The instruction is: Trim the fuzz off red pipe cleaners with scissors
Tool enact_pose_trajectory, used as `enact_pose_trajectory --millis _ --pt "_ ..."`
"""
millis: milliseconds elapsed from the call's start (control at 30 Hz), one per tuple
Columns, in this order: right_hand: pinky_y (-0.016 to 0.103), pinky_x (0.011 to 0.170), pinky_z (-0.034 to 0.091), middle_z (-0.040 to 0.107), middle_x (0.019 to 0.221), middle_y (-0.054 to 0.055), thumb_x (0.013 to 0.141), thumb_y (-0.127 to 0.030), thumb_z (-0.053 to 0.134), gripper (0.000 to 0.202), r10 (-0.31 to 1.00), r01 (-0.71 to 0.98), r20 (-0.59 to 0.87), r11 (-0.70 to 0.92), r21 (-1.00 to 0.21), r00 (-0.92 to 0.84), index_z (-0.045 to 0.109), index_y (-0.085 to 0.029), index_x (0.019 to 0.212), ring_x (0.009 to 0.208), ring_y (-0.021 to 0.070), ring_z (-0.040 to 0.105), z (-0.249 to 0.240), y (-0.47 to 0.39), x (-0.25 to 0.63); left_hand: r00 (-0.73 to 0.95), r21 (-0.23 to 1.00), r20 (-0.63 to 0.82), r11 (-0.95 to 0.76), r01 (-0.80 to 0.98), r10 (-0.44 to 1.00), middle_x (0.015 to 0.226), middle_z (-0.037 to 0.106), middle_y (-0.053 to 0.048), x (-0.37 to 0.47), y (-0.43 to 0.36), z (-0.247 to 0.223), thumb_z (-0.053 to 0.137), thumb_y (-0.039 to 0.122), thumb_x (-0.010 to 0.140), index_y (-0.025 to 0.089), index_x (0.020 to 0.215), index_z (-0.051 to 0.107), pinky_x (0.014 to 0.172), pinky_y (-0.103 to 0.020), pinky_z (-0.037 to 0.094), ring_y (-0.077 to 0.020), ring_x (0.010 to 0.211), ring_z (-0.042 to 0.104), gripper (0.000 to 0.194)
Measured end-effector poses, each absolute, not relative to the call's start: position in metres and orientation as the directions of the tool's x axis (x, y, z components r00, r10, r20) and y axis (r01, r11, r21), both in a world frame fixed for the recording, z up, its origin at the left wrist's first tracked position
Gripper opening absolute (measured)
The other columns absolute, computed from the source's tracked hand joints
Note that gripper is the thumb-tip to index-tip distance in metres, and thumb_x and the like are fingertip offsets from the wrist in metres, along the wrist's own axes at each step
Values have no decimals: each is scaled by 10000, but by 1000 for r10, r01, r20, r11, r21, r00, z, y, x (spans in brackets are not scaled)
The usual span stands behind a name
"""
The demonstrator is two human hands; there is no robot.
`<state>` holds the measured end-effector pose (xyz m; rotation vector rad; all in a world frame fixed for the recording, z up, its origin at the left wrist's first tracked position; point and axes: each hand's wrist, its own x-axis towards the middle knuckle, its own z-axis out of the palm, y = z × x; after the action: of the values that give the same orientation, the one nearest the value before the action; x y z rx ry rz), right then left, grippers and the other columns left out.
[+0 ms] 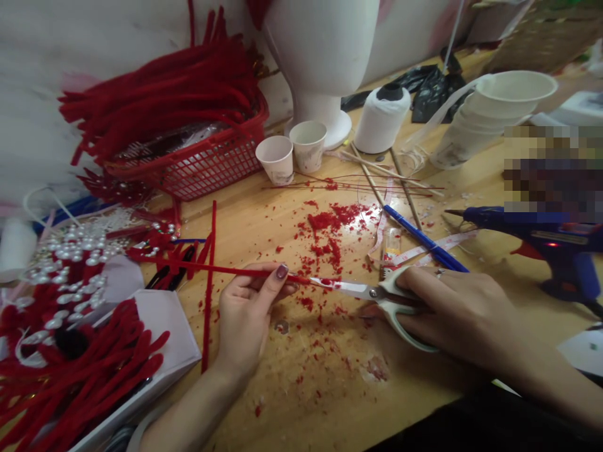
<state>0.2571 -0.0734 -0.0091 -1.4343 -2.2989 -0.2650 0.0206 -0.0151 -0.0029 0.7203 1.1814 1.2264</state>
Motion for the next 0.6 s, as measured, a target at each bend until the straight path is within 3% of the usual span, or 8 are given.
enact_pose_trajectory --millis 267,433,600 --pt "240 467 305 517 561 -28 789 -386 542 200 825 925 488 370 -84 -286 476 -211 719 483 119 474 -6 -72 256 -97 939 -262 230 -256 960 639 708 -1 17 -15 -7 820 249 598 147 710 697 580 -186 556 -87 540 644 195" --pt "239 467 279 509 561 -26 768 -385 543 201 841 918 431 391 -67 -327 476 -211 694 480 119 472 -9 -71 253 -100 992 -116 110 -58 988 686 710 -23 13 -18 -11 787 300 647 162 731 709 596 -215 546 -122 608 653 179" --pt "246 461 257 475 508 -31 778 -447 538 266 843 918 416 394 -46 -341 503 -209 665 440 119 437 -11 -70 253 -84 1000 -14 15 13 996 658 695 -9 13 -23 -13 778 309 655 192 705 711 557 -211 531 -123 587 637 143"
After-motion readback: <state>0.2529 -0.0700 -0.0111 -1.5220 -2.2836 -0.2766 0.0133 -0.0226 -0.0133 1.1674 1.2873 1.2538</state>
